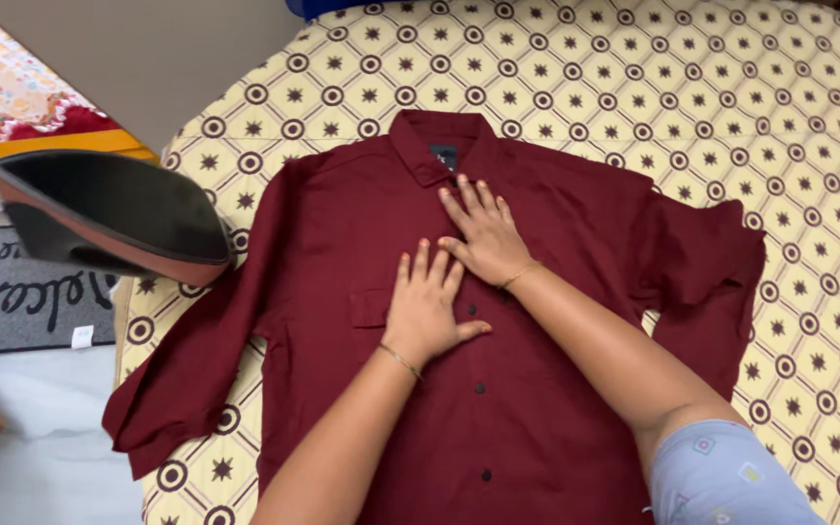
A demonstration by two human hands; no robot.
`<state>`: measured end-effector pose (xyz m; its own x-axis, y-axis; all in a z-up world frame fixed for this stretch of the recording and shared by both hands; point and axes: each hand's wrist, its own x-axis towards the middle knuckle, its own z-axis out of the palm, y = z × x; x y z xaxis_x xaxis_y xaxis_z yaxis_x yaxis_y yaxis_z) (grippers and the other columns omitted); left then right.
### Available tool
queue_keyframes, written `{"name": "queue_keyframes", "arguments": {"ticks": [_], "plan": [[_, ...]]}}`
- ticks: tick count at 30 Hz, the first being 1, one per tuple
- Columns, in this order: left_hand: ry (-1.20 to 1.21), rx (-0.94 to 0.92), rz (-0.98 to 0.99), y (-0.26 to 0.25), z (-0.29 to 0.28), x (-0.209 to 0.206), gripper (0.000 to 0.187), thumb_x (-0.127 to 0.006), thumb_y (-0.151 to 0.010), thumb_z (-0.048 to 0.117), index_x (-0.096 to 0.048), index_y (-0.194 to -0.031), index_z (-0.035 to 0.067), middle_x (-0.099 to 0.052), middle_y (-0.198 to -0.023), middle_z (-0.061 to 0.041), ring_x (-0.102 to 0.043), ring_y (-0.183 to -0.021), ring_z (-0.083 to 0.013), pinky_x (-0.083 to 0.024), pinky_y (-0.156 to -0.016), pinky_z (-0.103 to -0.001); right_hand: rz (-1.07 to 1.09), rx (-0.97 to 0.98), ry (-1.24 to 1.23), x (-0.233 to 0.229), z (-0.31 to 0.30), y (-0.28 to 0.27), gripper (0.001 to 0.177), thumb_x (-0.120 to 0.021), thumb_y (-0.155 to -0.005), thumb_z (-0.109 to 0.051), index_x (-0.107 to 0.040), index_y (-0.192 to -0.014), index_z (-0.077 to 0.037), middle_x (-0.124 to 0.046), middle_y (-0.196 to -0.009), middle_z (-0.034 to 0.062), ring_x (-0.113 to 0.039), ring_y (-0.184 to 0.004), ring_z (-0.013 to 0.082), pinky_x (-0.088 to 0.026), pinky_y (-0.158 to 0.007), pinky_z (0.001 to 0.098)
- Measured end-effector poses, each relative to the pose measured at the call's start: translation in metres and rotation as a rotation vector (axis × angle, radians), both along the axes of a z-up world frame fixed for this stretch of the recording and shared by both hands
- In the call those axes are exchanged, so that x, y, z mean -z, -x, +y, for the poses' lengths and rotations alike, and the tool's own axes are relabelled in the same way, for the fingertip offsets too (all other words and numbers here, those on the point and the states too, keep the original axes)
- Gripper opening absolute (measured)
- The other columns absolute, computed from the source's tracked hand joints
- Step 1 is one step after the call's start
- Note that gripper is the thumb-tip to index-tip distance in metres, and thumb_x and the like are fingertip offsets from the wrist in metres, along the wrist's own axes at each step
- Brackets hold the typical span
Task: The person moves a chair, picks up a maroon shirt from a pile of clothes, and lays it flat on a patterned ironing board. They smooth the shirt by hand, then use an electric iron to press the front of the shirt, moving the iron back and forth over the fabric.
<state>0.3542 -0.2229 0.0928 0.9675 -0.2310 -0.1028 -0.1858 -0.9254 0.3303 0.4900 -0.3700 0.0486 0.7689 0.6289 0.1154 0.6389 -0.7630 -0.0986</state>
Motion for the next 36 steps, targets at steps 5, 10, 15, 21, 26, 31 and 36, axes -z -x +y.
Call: {"name": "queue_keyframes", "arguments": {"ticks": [5, 10, 15, 21, 26, 31, 36], "plan": [[-0.047, 0.042, 0.009, -0.031, 0.032, 0.001, 0.107, -0.056, -0.074, 0.083, -0.027, -0.159, 0.025, -0.018, -0.166, -0.012, -0.011, -0.153, -0.0361, -0.008, -0.121, -0.055, 0.059, 0.156, 0.132, 0.0, -0.057, -0.031, 0.081, -0.046, -0.093, -0.069, -0.032, -0.159, -0.025, -0.023, -0.167, 0.0108, -0.019, -0.154, 0.0352, -0.015, -0.12, 0.0587], [-0.142, -0.154, -0.053, -0.059, 0.09, 0.026, 0.098, -0.05, -0.083, 0.081, -0.028, -0.159, 0.024, -0.02, -0.167, -0.007, -0.012, -0.154, -0.0328, -0.01, -0.122, -0.052, 0.008, 0.315, 0.189, -0.007, -0.089, -0.059, 0.07, -0.044, -0.097, -0.064, -0.037, -0.158, -0.03, -0.031, -0.166, 0.005, -0.024, -0.152, 0.0311, -0.015, -0.121, 0.0586], [-0.103, -0.25, -0.127, -0.083, 0.132, 0.043, 0.099, -0.05, -0.084, 0.078, -0.027, -0.161, 0.02, -0.02, -0.168, -0.009, -0.014, -0.154, -0.0321, -0.013, -0.121, -0.051, -0.009, 0.486, -0.102, 0.001, -0.103, -0.086, 0.055, -0.05, -0.103, -0.05, -0.054, -0.148, -0.019, -0.049, -0.152, 0.0091, -0.039, -0.144, 0.0304, -0.02, -0.119, 0.0587], [-0.153, -0.341, -0.054, -0.097, 0.151, 0.044, 0.1, -0.05, -0.085, 0.079, -0.025, -0.162, 0.021, -0.016, -0.169, -0.013, -0.011, -0.155, -0.0336, -0.013, -0.122, -0.052, -0.036, 0.601, 0.104, -0.011, -0.114, -0.114, 0.041, -0.059, -0.102, -0.048, -0.07, -0.115, -0.01, -0.066, -0.119, 0.0137, -0.06, -0.115, 0.0333, -0.045, -0.101, 0.0484], [-0.177, -0.339, 0.015, -0.093, 0.155, 0.036, 0.1, -0.05, -0.083, 0.08, -0.023, -0.161, 0.024, -0.011, -0.169, -0.01, -0.006, -0.155, -0.032, -0.009, -0.122, -0.053, -0.043, 0.438, 0.093, -0.012, -0.142, -0.14, 0.045, -0.056, -0.106, -0.05, -0.069, -0.109, -0.007, -0.068, -0.111, 0.0179, -0.066, -0.101, 0.0385, -0.052, -0.082, 0.05], [-0.182, -0.332, -0.007, -0.093, 0.156, 0.038, 0.099, -0.049, -0.084, 0.079, -0.023, -0.162, 0.023, -0.011, -0.17, -0.011, -0.006, -0.155, -0.0322, -0.009, -0.122, -0.054, 0.041, 0.516, 0.052, -0.017, -0.134, -0.145, 0.042, -0.059, -0.1, -0.05, -0.07, -0.107, -0.01, -0.068, -0.112, 0.016, -0.063, -0.107, 0.0365, -0.05, -0.086, 0.049], [-0.251, -0.35, -0.059, -0.105, 0.142, 0.051, 0.096, -0.046, -0.09, 0.077, -0.023, -0.161, 0.017, -0.011, -0.169, -0.014, -0.006, -0.155, -0.0328, -0.006, -0.12, -0.059, -0.252, 0.385, 0.095, -0.037, -0.088, -0.105, 0.047, -0.067, -0.095, -0.045, -0.07, -0.119, -0.004, -0.065, -0.121, 0.0153, -0.058, -0.116, 0.0344, -0.045, -0.097, 0.0476]]}}
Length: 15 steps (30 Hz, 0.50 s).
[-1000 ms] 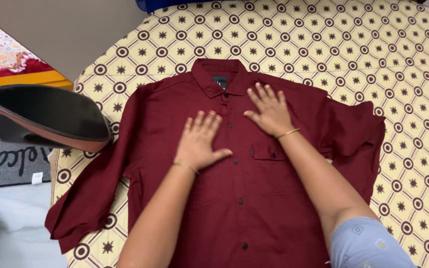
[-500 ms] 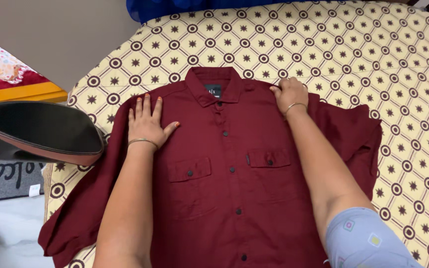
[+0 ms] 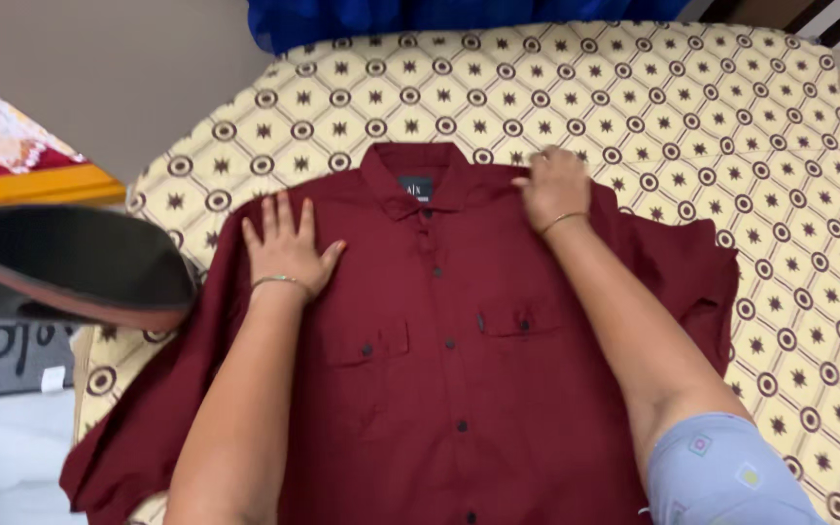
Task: The person moves a chair, picks up a maroon shirt from a pile of clothes, and lays it flat on a patterned ironing board. They smooth the shirt by hand, then use an electric iron to press the front of the shirt, moving the iron back and forth over the fabric.
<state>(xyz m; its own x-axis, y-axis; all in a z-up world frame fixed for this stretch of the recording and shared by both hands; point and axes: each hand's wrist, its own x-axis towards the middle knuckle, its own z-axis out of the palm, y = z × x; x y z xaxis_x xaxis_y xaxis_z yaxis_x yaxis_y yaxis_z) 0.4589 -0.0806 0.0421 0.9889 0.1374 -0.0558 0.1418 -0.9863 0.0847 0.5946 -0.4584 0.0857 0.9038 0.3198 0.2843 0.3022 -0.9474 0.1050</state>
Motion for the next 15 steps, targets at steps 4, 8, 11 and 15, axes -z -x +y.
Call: {"name": "queue_keyframes", "arguments": {"ticks": [4, 8, 11, 15], "plan": [[0.03, 0.145, -0.157, 0.006, -0.05, 0.007, 0.099, -0.046, -0.092, 0.077, -0.024, -0.163, 0.011, -0.014, -0.17, -0.015, -0.008, -0.157, -0.0339, -0.006, -0.122, -0.057, 0.093, -0.253, -0.094, 0.023, 0.047, 0.054, 0.071, -0.062, -0.091, -0.054, -0.055, -0.141, -0.004, -0.05, -0.149, 0.0165, -0.044, -0.139, 0.0352, -0.035, -0.113, 0.0511], [0.097, 0.091, 0.044, 0.007, -0.049, -0.015, 0.102, -0.047, -0.084, 0.08, -0.021, -0.161, 0.018, -0.011, -0.169, -0.01, -0.006, -0.155, -0.0331, -0.005, -0.121, -0.056, 0.234, -0.193, 0.024, 0.041, 0.043, 0.054, 0.09, -0.046, -0.096, -0.068, -0.03, -0.159, -0.006, -0.028, -0.165, 0.0151, -0.023, -0.152, 0.0355, -0.02, -0.12, 0.0554], [0.104, 0.074, 0.05, 0.01, -0.041, -0.018, 0.102, -0.047, -0.084, 0.08, -0.022, -0.161, 0.018, -0.012, -0.169, -0.01, -0.006, -0.155, -0.0329, -0.005, -0.121, -0.056, 0.283, -0.101, 0.015, 0.041, 0.005, 0.034, 0.09, -0.04, -0.098, -0.07, -0.026, -0.162, -0.008, -0.024, -0.168, 0.015, -0.019, -0.154, 0.0358, -0.017, -0.122, 0.0557], [0.128, 0.073, 0.002, 0.011, -0.037, -0.011, 0.098, -0.045, -0.086, 0.078, -0.023, -0.161, 0.019, -0.014, -0.169, -0.009, -0.008, -0.155, -0.0322, -0.004, -0.121, -0.057, 0.317, 0.005, -0.03, 0.038, -0.017, 0.022, 0.087, -0.038, -0.099, -0.067, -0.025, -0.163, -0.008, -0.024, -0.169, 0.0105, -0.018, -0.156, 0.0346, -0.015, -0.123, 0.0589]]}}
